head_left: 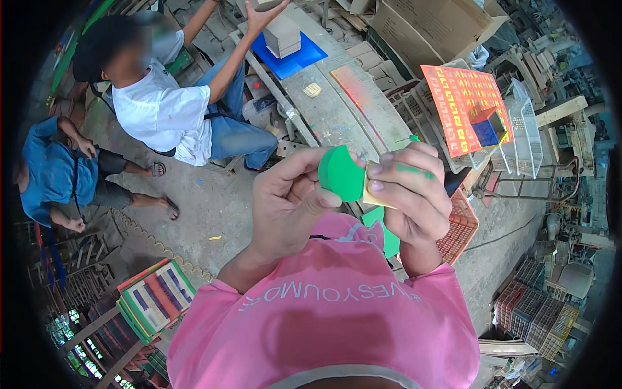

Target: The person sands a small green plastic part with a sanding block, then uses a pencil to mark it. They continue sanding the part and place it on the table. A coworker in the background works with wooden blocks.

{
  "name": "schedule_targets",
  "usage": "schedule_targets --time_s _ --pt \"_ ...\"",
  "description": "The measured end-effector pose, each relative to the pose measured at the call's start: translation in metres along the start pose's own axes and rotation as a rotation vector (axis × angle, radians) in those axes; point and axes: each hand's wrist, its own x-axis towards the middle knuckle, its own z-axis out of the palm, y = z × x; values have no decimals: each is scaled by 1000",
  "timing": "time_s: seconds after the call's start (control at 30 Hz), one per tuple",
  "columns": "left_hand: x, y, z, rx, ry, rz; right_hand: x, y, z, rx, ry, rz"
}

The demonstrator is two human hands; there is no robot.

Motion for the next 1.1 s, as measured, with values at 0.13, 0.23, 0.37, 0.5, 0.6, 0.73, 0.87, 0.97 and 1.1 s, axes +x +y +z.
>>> schedule_targets --time_s 0.13,0.23,0.37,0.5,0.6,0.73,0.87,0.97,1.1 --pt "1 -1 -1 -9 16 28 2 -6 0 30 -74 -17" --pt "1 0 1 -19 13 17 1 -8 -2 13 -102 -47" --pt "1 -3 0 6 18 34 2 -2 -4 -52 -107 -52" --pt "1 -1 5 61 73 26 4 -8 -7 -39 -141 -49" --pt "3 -6 5 -33 13 90 3 -1 -4 -128 -76 -31" --pt "5 -9 3 -45 -15 79 4 -11 -8 -70 -117 -19" --pt "8 -11 5 -23 -9 75 3 -1 -9 -115 -93 -23" --pt "10 -11 5 -43 -16 61 4 -11 -16 -84 -142 -19" --pt "13 -14 8 -70 -2 80 4 3 -13 -137 -89 -16"
